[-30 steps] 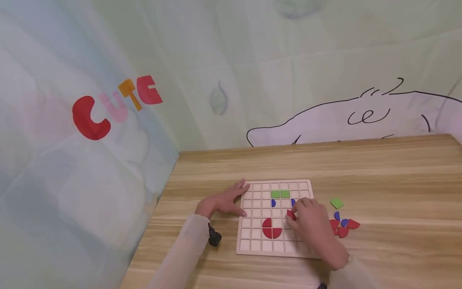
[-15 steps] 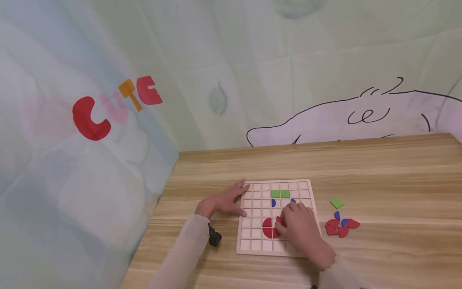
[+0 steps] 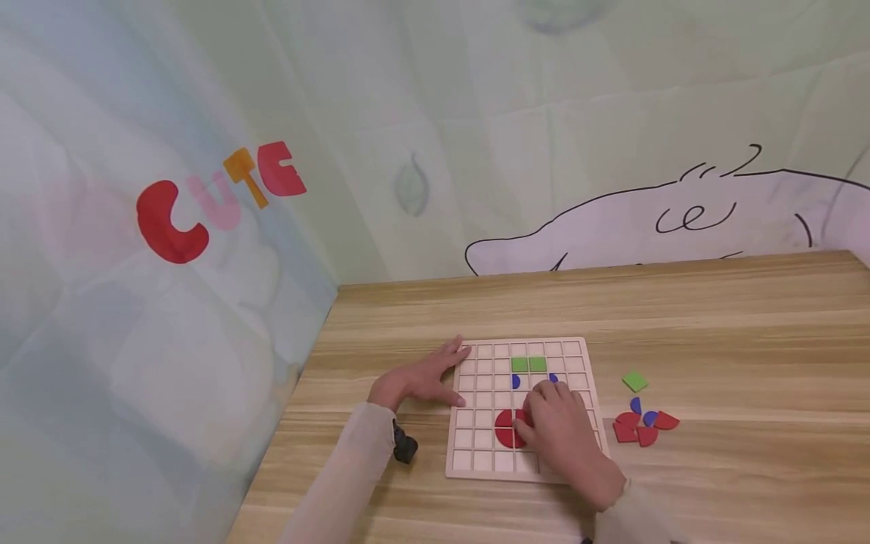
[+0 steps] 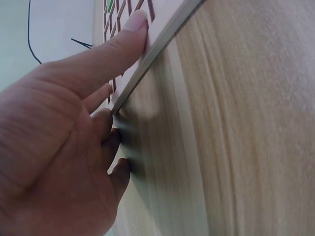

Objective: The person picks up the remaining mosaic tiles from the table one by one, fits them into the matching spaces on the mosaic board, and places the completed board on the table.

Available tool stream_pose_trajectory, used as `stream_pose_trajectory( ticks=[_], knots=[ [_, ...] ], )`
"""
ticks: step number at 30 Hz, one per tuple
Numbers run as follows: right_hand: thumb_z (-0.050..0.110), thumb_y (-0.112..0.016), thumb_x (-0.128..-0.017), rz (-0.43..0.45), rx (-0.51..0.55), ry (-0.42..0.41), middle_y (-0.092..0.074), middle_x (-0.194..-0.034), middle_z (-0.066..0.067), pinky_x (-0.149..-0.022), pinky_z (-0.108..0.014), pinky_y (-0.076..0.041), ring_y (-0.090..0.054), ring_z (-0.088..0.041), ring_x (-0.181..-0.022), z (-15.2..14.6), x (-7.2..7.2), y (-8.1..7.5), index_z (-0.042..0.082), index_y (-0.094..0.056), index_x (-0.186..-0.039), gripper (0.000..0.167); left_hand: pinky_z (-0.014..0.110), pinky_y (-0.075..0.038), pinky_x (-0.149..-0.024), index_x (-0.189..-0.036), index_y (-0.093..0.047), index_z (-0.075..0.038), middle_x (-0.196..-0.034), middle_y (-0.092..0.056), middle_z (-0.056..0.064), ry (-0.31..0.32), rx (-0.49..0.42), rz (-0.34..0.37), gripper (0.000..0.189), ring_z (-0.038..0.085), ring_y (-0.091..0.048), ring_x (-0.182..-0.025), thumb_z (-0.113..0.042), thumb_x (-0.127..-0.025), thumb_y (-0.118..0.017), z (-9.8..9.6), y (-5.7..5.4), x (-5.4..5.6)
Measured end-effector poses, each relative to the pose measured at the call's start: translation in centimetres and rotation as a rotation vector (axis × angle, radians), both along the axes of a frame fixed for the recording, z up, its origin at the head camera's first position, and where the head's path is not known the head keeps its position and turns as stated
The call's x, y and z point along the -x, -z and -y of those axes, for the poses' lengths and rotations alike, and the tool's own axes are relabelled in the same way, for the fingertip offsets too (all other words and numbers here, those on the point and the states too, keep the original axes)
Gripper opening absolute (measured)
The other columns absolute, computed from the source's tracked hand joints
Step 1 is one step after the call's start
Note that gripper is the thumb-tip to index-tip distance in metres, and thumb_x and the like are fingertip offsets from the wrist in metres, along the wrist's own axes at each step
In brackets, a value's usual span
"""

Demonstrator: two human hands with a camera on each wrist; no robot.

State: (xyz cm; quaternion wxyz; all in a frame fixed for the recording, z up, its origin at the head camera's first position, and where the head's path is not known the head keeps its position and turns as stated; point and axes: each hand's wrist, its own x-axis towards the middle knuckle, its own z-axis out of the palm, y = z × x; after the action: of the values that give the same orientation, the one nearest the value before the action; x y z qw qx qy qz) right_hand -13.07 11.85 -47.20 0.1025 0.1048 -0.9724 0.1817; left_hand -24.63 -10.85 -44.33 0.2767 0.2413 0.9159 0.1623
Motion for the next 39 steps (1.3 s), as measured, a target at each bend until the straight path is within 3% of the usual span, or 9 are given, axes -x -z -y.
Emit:
stream_pose_trajectory(
  ticks=[5,10,39],
  knots=[
    [0.024,-0.077,-0.077,-0.027,0.023,-0.014,-0.061,-0.093,-0.004,-0.081,-0.044,-0.046,-0.054,-0.025,-0.088,-0.07,-0.12,0.04,0.014,-0.065,-0.073,0.016,0.040,-0.013,-0.121,-0.155,-0.014,-0.026,-0.162,0.005,-0.006,-0.009,0.000,0.000,0.094,0.015,0.002,-0.150,-0.041,-0.083,-0.072,-0.08,-0.01,-0.01],
    [0.021,-0.076,-0.078,0.003,0.035,-0.011,-0.062,-0.096,-0.004,-0.082,-0.044,-0.046,-0.054,-0.023,-0.089,-0.07,-0.15,-0.11,0.013,-0.069,-0.077,0.011,0.040,-0.012,-0.121,-0.155,-0.015,-0.026,-0.162,0.005,-0.006,-0.018,-0.004,0.002,0.094,0.015,0.002,-0.150,-0.041,-0.082,-0.073,-0.16,-0.02,0.00],
    [0.024,-0.079,-0.076,-0.027,0.018,-0.050,-0.063,-0.093,-0.001,-0.077,-0.040,-0.046,-0.054,-0.020,-0.086,-0.41,-0.16,0.03,0.016,-0.071,-0.080,0.012,0.040,-0.011,-0.121,-0.155,-0.014,-0.027,-0.162,0.007,-0.007,-0.029,-0.005,0.023,0.094,0.014,0.003,-0.149,-0.039,-0.082,-0.073,-0.12,-0.21,-0.13]
  ],
)
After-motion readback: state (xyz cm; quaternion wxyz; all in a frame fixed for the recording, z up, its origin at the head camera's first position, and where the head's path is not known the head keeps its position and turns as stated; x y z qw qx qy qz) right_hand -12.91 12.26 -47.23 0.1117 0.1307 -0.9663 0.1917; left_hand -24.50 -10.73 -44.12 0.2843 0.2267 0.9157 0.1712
